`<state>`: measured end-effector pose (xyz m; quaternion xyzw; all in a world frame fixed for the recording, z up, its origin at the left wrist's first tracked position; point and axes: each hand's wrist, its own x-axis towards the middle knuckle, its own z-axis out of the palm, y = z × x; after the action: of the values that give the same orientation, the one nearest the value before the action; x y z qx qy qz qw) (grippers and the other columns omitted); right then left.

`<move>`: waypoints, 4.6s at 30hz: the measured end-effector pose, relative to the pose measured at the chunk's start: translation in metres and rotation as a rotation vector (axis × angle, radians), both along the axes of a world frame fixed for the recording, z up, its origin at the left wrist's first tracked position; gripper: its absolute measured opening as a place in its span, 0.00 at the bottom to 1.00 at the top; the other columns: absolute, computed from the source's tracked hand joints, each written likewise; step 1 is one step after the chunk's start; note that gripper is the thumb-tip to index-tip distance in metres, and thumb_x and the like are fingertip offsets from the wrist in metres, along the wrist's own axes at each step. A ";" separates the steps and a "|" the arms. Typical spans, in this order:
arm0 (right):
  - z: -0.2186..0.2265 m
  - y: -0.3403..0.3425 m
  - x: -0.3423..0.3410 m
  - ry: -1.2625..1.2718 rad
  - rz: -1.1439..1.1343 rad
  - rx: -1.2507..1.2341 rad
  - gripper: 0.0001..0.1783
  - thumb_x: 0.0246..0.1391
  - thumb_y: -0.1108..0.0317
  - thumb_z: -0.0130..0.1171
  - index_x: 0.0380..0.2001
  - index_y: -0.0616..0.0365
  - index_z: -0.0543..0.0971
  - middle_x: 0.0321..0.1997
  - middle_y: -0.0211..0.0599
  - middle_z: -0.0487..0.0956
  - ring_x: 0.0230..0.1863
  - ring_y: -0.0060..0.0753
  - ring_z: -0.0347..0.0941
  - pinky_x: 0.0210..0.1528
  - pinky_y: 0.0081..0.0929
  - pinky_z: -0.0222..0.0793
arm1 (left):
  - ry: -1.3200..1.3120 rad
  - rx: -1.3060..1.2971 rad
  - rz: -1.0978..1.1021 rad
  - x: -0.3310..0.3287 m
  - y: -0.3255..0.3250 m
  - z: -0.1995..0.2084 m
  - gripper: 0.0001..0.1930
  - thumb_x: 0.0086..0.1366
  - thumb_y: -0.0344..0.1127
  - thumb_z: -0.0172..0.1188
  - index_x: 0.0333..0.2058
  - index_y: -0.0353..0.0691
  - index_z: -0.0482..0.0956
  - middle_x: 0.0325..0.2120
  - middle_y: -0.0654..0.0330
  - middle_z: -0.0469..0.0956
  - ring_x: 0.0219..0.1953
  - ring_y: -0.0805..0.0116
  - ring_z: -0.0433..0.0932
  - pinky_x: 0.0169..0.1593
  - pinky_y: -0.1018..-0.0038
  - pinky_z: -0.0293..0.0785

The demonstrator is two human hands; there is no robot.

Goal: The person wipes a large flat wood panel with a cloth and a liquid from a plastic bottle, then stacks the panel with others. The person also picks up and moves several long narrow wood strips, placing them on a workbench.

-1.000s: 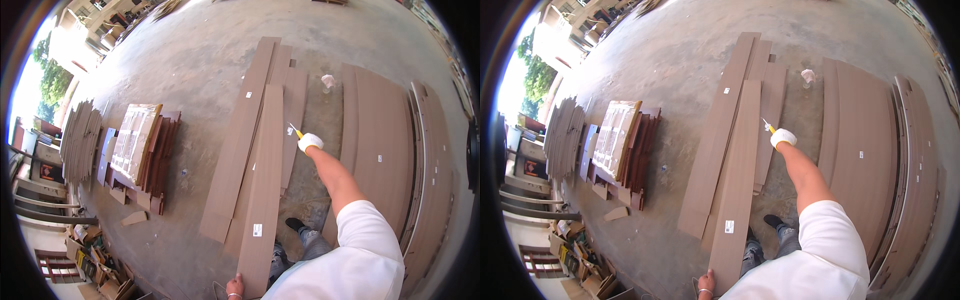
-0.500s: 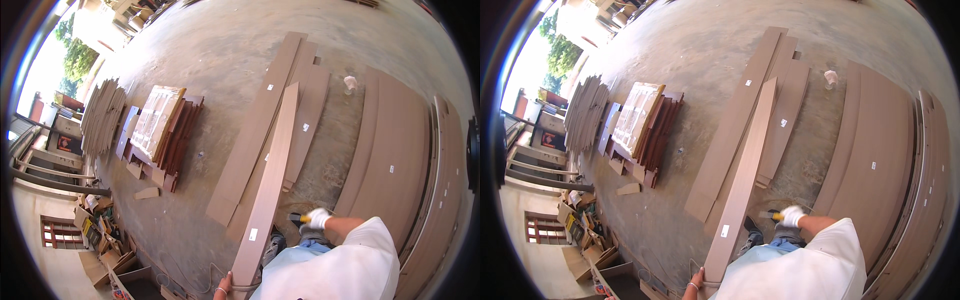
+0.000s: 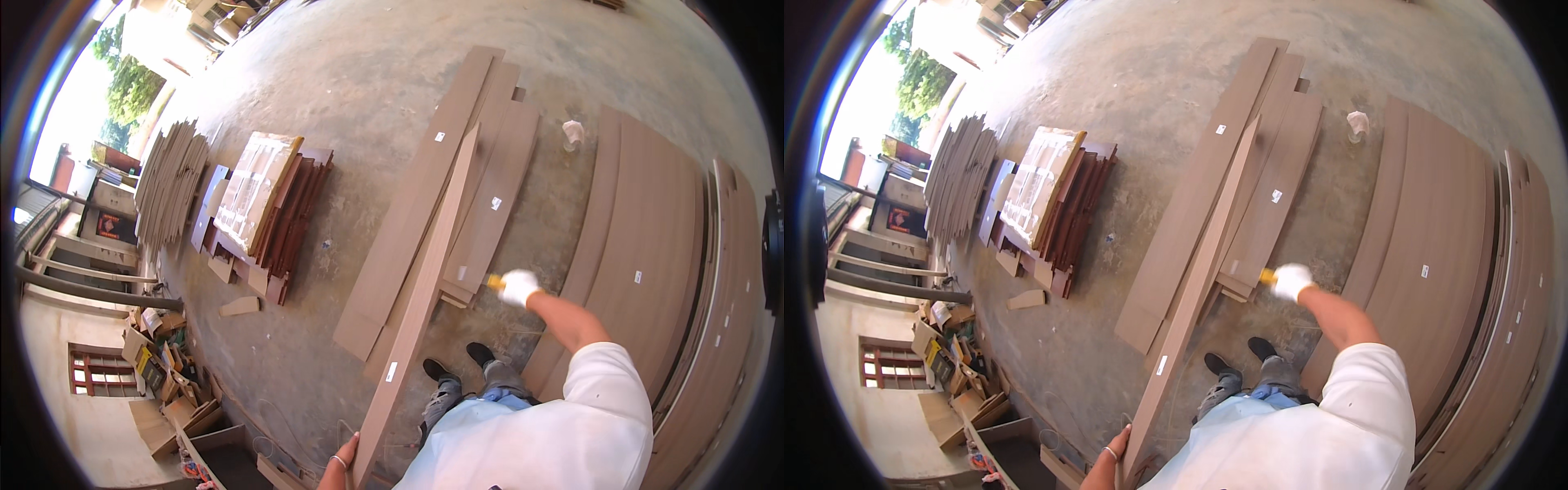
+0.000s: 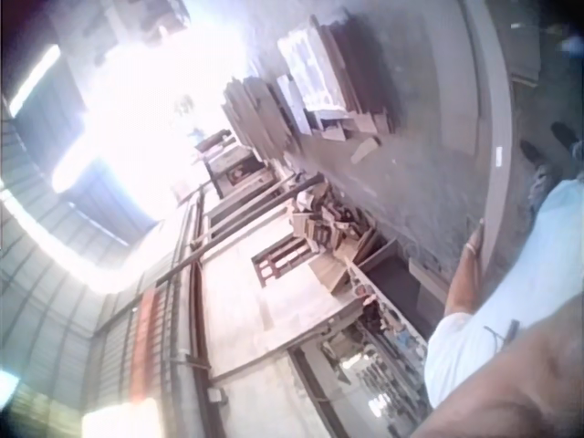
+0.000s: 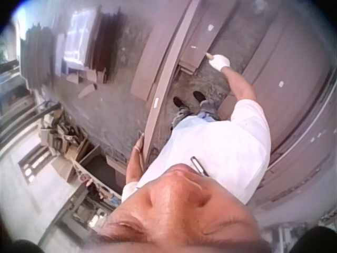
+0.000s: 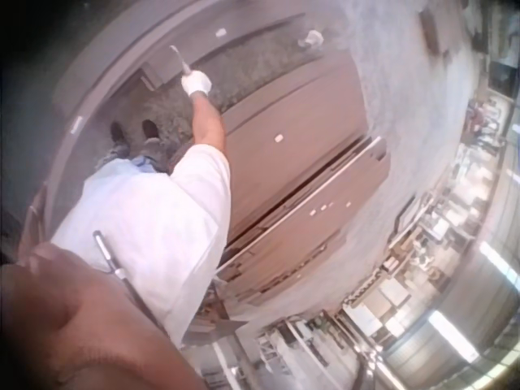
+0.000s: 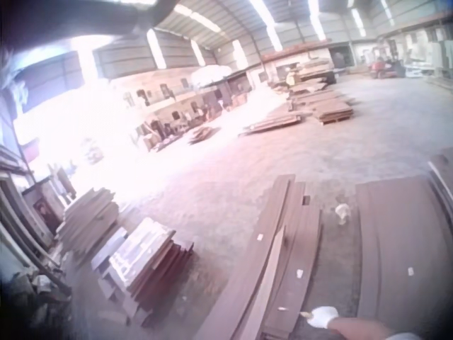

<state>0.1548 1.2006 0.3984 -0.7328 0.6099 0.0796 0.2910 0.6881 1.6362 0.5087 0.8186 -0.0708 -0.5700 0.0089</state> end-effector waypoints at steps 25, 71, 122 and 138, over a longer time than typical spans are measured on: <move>-0.156 0.005 0.128 -1.333 -0.940 0.956 0.32 0.66 0.46 0.50 0.64 0.56 0.66 0.63 0.42 0.72 0.61 0.52 0.69 0.62 0.55 0.67 | -0.455 -0.033 -0.425 -0.087 0.032 0.072 0.38 0.68 0.70 0.42 0.38 0.39 0.87 0.38 0.46 0.85 0.47 0.47 0.82 0.53 0.56 0.75; 0.082 0.833 0.671 -0.722 0.373 1.135 0.01 0.56 0.70 0.58 0.32 0.53 0.78 0.28 0.28 0.75 0.25 0.31 0.72 0.30 0.33 0.72 | -1.020 0.384 1.245 -0.205 0.857 -0.050 0.31 0.73 0.55 0.40 0.29 0.39 0.86 0.29 0.44 0.83 0.36 0.41 0.82 0.44 0.49 0.75; 0.221 0.465 0.355 0.153 0.925 0.176 0.20 0.52 0.47 0.62 0.41 0.48 0.85 0.41 0.43 0.85 0.44 0.50 0.81 0.47 0.40 0.75 | -0.733 0.527 0.590 0.049 0.670 -0.092 0.58 0.54 0.45 0.69 0.74 0.48 0.36 0.74 0.40 0.36 0.75 0.39 0.39 0.71 0.45 0.51; 0.025 0.311 0.266 -0.020 0.547 0.555 0.19 0.50 0.54 0.59 0.40 0.53 0.86 0.42 0.49 0.85 0.43 0.52 0.82 0.48 0.41 0.76 | 0.135 -0.701 0.780 -0.003 0.106 -0.155 0.18 0.72 0.40 0.54 0.54 0.38 0.78 0.42 0.53 0.85 0.37 0.61 0.85 0.36 0.65 0.81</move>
<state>0.4206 1.5112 0.4237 -0.7626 0.3444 0.3091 0.4519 0.6855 1.7419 0.3539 0.6934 0.0537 -0.5181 0.4979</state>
